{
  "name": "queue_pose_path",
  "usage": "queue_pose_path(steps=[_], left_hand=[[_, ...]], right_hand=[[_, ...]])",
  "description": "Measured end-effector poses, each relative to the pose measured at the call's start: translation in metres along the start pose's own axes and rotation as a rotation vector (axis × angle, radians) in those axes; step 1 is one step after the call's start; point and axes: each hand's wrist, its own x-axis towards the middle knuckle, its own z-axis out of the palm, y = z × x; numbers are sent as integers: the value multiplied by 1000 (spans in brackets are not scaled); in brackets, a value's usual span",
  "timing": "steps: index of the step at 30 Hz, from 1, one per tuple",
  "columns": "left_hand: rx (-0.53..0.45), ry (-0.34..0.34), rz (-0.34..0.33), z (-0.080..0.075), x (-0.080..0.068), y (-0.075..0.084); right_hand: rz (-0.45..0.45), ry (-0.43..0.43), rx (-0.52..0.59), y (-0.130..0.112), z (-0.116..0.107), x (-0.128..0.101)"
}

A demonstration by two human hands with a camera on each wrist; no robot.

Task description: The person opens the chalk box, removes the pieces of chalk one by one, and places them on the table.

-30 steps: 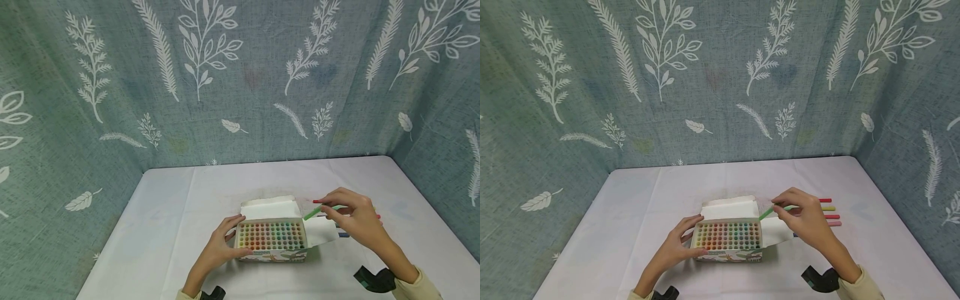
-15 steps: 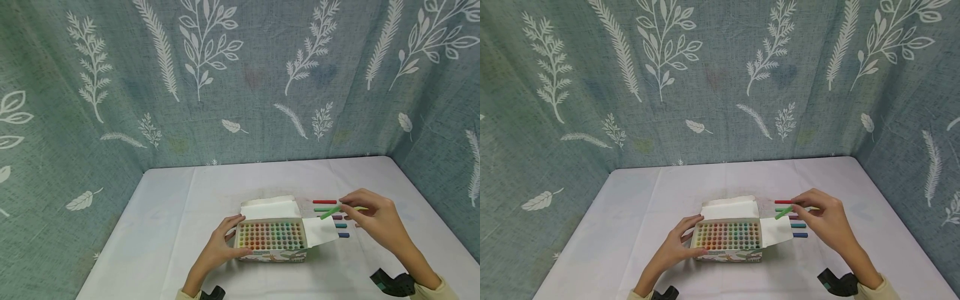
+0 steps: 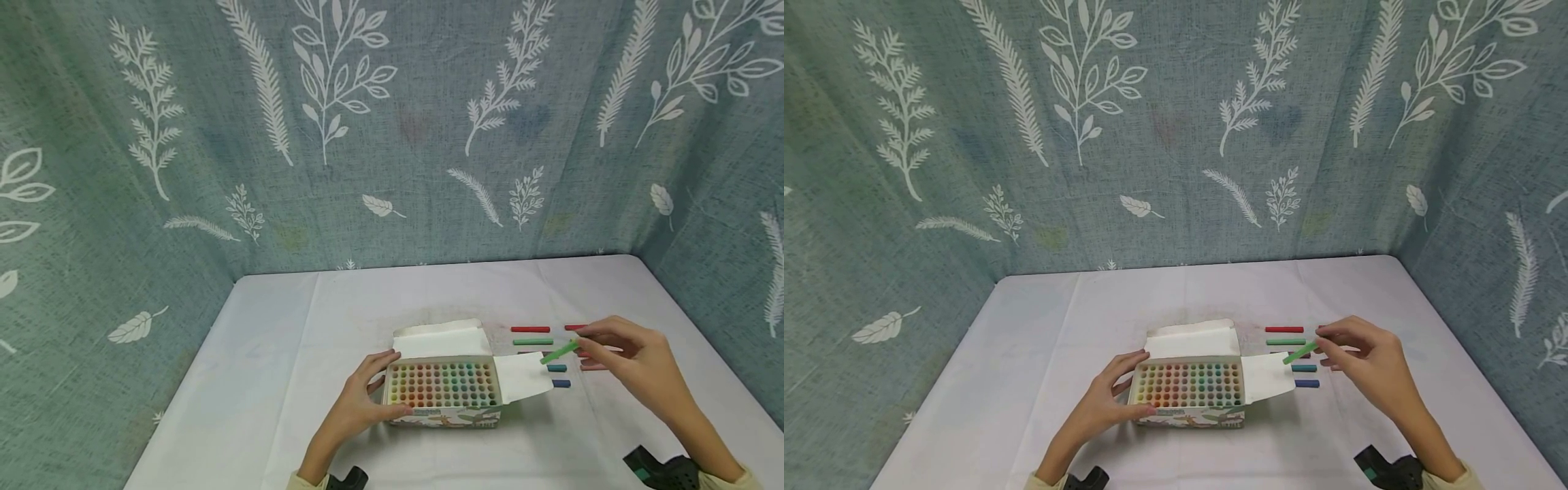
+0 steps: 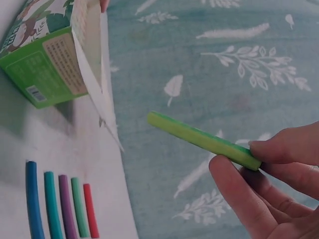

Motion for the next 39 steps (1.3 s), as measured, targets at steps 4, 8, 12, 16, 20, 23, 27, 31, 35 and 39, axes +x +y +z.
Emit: queue_pose_path(steps=[4,8,12,16,20,23,27,31,35,39], left_hand=[[-1,0,2,0,0,0],[1,7,9,0,0,-1],[2,6,9,0,-1,-1],[0,7,6,1,-1,0],[-1,8,5,1,-1,0],[-2,7,5,1,-1,0],[2,7,10,1,-1,0],[4,10,13,1,0,0],[0,10,15,1,0,-1],[-2,10,16,2,-1,-2]], right_hand=[[61,19,-30,8,-8,-6],[141,45,-125,16,-16,-12],[221,51,-92,25,-22,-16],[263,52,-40,36,-27,-19],[279,40,-25,47,-31,-22],[313,31,-16,56,-33,-25],[365,31,-4,68,-34,-28],[450,39,-13,82,-35,-32],[564,33,-10,96,-37,-35],[670,27,40,107,-42,-38]])
